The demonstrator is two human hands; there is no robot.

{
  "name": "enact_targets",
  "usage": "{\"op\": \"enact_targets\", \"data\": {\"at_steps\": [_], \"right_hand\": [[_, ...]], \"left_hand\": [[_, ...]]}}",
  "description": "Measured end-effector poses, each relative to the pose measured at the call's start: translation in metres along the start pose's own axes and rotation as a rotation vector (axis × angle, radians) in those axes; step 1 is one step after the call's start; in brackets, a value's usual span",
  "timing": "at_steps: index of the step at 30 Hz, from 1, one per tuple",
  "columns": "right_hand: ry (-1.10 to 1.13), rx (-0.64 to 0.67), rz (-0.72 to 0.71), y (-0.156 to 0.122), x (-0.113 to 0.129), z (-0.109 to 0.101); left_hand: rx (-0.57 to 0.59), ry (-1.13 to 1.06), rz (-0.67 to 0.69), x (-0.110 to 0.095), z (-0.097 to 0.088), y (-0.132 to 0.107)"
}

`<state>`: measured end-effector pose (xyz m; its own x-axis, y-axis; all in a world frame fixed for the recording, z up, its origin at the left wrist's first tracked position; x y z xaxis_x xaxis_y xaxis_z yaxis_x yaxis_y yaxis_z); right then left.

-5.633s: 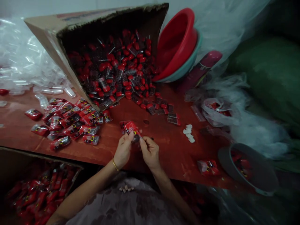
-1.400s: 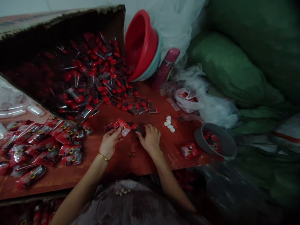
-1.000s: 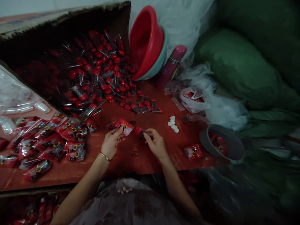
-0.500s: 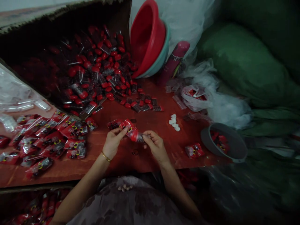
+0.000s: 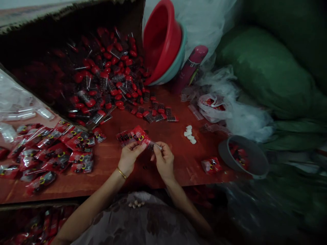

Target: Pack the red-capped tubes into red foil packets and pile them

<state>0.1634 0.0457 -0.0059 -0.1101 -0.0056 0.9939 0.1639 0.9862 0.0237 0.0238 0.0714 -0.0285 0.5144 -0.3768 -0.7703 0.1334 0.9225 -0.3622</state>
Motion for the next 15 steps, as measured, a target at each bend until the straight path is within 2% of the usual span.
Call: {"op": "enact_targets", "data": {"at_steps": [7, 15], "right_hand": [[0.041, -0.03, 0.018, -0.005, -0.004, 0.01], [0.039, -0.03, -0.003, -0.006, -0.004, 0.014]], "left_hand": [[0.033, -0.085, -0.02, 0.006, 0.007, -0.001], [-0.063, -0.02, 0.085, -0.001, 0.0, -0.003]]}}
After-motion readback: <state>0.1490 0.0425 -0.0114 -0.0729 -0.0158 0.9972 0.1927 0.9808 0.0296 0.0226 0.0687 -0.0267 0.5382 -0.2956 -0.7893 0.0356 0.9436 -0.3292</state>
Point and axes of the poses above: each hand's wrist, its own y-axis towards the middle knuckle, its own z-axis out of the palm, x = y × z, the point moved 7 cm from there along y, towards the middle knuckle, and after that the axes turned 7 degrees about x, right-handed, at the moved point
